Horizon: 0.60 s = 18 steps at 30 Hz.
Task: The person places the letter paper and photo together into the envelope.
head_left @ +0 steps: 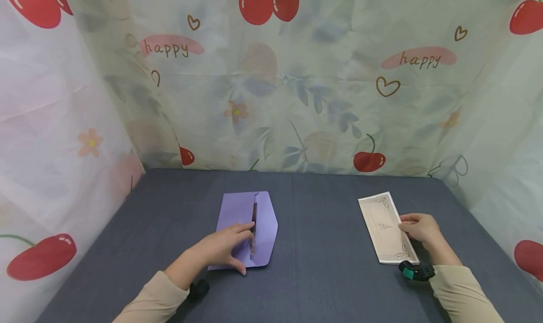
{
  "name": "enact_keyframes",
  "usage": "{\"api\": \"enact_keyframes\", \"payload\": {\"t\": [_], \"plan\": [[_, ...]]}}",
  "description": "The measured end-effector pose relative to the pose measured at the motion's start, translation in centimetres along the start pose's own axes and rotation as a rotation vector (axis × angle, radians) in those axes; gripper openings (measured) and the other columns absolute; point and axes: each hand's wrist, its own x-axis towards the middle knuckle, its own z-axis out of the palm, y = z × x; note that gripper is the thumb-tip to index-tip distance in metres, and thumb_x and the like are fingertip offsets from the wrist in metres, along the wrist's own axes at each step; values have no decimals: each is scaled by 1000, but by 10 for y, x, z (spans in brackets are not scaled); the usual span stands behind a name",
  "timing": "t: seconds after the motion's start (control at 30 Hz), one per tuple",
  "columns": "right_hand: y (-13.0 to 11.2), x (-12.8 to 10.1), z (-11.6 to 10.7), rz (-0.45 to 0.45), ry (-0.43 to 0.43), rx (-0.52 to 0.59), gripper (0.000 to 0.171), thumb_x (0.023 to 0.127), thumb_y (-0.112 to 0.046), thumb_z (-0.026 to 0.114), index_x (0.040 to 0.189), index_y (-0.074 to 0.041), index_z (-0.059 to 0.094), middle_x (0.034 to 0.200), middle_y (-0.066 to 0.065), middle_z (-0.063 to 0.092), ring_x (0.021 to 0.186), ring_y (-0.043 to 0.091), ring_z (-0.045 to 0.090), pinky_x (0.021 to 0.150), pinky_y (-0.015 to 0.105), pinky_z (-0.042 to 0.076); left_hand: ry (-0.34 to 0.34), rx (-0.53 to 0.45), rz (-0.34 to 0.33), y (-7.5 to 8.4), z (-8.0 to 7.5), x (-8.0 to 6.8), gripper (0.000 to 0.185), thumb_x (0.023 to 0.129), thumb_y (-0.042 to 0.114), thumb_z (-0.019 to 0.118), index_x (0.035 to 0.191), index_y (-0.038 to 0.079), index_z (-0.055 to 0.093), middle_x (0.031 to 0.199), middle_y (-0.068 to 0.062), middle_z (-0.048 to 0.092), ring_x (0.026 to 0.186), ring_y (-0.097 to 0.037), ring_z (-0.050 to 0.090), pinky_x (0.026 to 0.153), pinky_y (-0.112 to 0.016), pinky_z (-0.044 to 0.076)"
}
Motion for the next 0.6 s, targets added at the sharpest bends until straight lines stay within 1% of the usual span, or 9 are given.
{"api": "enact_keyframes", "payload": {"t": [0.27, 0.4, 0.5, 0.6], "plan": [[-1, -2, -3, 9, 3, 36, 40, 87, -8, 57, 121, 14, 50, 104, 30, 62, 69, 11, 59, 59, 28, 49, -2, -10, -6, 0, 0, 0, 60, 64, 45, 80, 109, 15, 54, 146, -16, 40, 130, -43, 41, 105, -52, 37], [26, 26, 7, -3, 35, 16, 41, 89, -14, 58, 123, 8, 51, 111, 28, 62, 75, 14, 63, 62, 28, 52, -6, -14, -9, 0, 0, 0, 60, 64, 45, 80, 110, 16, 54, 146, -15, 40, 131, -43, 41, 105, -52, 37], [46, 50, 14, -19, 52, 15, 43, 90, -19, 60, 125, 4, 52, 115, 27, 61, 81, 18, 65, 66, 32, 55, -9, -19, -11, 0, 0, 0, 60, 65, 45, 80, 110, 16, 54, 147, -15, 39, 131, -42, 41, 105, -52, 37], [47, 56, 17, -35, 58, 19, 44, 90, -21, 60, 126, 3, 52, 116, 26, 61, 84, 18, 65, 69, 33, 56, -8, -19, -10, 0, 0, 0, 59, 65, 45, 80, 109, 16, 54, 146, -15, 40, 131, -42, 41, 105, -52, 38]]}}
